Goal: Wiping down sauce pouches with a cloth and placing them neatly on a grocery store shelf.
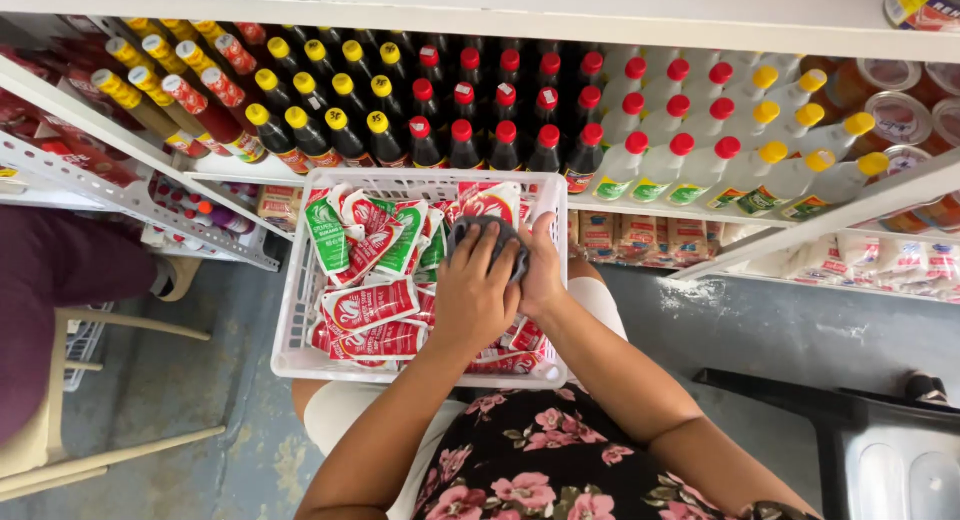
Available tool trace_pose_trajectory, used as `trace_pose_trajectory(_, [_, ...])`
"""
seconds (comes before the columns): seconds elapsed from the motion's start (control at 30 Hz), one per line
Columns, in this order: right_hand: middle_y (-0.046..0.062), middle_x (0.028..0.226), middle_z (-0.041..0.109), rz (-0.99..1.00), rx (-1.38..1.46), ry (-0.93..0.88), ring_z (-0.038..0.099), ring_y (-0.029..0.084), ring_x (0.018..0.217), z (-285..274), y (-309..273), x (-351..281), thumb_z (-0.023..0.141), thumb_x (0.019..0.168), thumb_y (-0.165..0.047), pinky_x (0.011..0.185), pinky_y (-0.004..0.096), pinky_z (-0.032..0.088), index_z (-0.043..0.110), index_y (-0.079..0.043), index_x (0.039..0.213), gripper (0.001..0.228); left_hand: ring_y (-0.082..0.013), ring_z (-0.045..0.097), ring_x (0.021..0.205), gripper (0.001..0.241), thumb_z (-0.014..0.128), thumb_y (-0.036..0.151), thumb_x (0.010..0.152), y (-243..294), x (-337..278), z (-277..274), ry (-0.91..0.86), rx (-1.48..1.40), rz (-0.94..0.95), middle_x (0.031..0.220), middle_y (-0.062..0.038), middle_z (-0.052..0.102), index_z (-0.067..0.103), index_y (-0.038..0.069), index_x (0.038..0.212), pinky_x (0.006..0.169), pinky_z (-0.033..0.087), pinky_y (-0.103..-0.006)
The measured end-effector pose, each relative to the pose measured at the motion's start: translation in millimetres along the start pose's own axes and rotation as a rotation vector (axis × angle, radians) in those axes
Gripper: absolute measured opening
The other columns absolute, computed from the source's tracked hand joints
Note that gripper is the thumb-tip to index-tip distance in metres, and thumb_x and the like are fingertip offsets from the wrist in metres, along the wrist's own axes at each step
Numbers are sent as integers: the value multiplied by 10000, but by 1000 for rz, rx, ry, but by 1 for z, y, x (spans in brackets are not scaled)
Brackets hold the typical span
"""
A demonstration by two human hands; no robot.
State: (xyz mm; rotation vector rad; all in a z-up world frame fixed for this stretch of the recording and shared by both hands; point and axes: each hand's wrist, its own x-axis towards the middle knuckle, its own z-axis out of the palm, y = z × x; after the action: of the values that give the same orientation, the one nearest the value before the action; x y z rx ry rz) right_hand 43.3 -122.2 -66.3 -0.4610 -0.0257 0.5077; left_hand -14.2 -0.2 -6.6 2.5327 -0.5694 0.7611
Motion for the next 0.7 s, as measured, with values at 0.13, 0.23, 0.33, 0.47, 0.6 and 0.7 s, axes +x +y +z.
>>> trace_pose_trajectory(0.13, [184, 1417, 599, -79, -102, -99, 585, 337, 1268, -8, -10, 11, 330, 1033, -701, 1126, 480, 457, 432, -73, 1535, 811, -438, 555, 1268, 516, 715, 185, 791, 2, -22, 2, -26, -21, 36, 1392, -222, 589, 656, 37, 1282, 959, 484, -542])
trace_pose_trajectory(0.23, [174, 1382, 618, -86, -216, 5, 610, 373, 1261, -6, -20, 16, 407, 1069, -558, 1084, 515, 499, 434, -73, 1485, 639, -426, 589, 1201, 494, 718, 180, 789, -3, -31, -4, -13, -104, 103, 1352, -215, 613, 649, 33, 1256, 995, 511, -512])
trace_pose_trajectory(0.33, [153, 1363, 627, -64, -198, 59, 609, 382, 1272, -5, -33, 18, 412, 1063, -537, 1024, 553, 538, 487, -67, 1435, 604, -386, 651, 1159, 419, 687, 159, 849, -11, -25, -26, 30, -344, 70, 1312, -183, 663, 654, 42, 1250, 1016, 533, -469])
trace_pose_trajectory(0.47, [153, 1366, 643, 136, 289, -208, 584, 394, 1328, -2, -34, 8, 383, 1040, -605, 959, 575, 536, 584, -77, 1345, 642, -288, 697, 952, 328, 605, 190, 963, -23, 0, -48, 182, -905, -333, 1272, -175, 719, 655, 33, 1246, 864, 562, -383])
trace_pose_trajectory(0.6, [154, 1464, 609, 148, 269, -319, 516, 365, 1375, -11, -15, 7, 397, 1097, -581, 1145, 618, 468, 514, -98, 994, 507, -300, 676, 1227, 345, 575, 208, 1036, -10, 41, -52, 324, -822, -168, 1378, -167, 665, 623, 28, 1327, 1068, 543, -401])
trace_pose_trajectory(0.7, [210, 1528, 541, 135, 197, -138, 416, 381, 1454, -1, -9, 6, 391, 959, -837, 1223, 554, 365, 525, -23, 1514, 995, -353, 637, 1342, 356, 569, 212, 1050, 7, 58, -41, 248, -654, -86, 1432, -178, 644, 612, 25, 1349, 1171, 469, -436])
